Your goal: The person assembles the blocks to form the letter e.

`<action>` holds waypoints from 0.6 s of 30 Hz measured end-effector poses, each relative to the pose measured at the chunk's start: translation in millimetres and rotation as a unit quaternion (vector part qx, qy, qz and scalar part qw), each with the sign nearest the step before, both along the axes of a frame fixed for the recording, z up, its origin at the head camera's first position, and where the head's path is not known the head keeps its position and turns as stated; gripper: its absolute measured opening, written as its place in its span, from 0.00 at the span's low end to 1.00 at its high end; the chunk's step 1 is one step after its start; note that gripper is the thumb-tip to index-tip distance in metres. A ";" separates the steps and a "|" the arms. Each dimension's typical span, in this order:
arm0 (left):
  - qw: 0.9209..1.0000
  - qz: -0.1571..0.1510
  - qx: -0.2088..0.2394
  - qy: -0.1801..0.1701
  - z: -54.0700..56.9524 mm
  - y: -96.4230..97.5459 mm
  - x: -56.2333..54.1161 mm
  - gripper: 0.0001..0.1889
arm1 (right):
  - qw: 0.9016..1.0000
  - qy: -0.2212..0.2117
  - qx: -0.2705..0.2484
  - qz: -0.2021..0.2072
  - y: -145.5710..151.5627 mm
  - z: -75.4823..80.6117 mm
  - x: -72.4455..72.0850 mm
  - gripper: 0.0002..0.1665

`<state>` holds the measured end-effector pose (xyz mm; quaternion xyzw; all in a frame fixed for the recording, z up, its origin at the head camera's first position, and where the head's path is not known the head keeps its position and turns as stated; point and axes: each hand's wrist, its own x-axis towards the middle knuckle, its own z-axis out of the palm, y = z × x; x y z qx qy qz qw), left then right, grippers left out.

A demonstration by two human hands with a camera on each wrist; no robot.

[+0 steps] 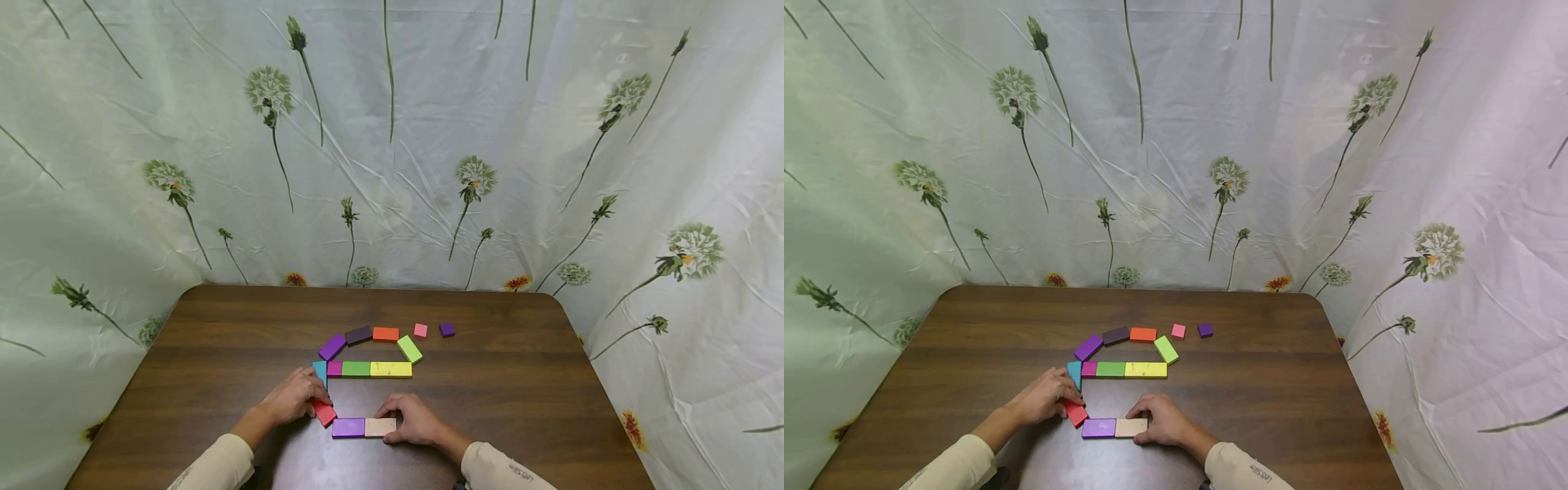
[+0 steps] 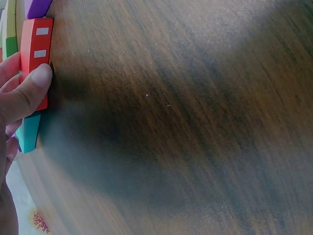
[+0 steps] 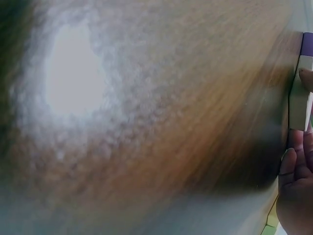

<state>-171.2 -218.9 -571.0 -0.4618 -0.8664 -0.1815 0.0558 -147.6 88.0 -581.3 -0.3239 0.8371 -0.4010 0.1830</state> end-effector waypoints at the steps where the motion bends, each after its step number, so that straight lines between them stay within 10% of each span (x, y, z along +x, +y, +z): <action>1: 1.000 -0.001 0.002 0.002 -0.2 0.0 0.1 0.18 | 1.000 0.000 -0.003 0.001 0.3 -0.1 -0.1 0.19; 8: 1.000 0.005 0.003 -0.006 -0.1 0.7 0.6 0.18 | 0.999 -0.027 -0.028 -0.019 12.7 6.8 -10.7 0.23; 13: 1.000 0.009 -0.003 -0.014 -0.1 0.4 0.6 0.17 | 0.993 0.005 -0.033 -0.116 38.3 12.7 -39.2 0.20; 18: 0.999 0.023 -0.018 -0.035 -0.1 1.3 0.9 0.16 | 0.965 0.100 -0.030 -0.240 70.7 10.3 -76.3 0.18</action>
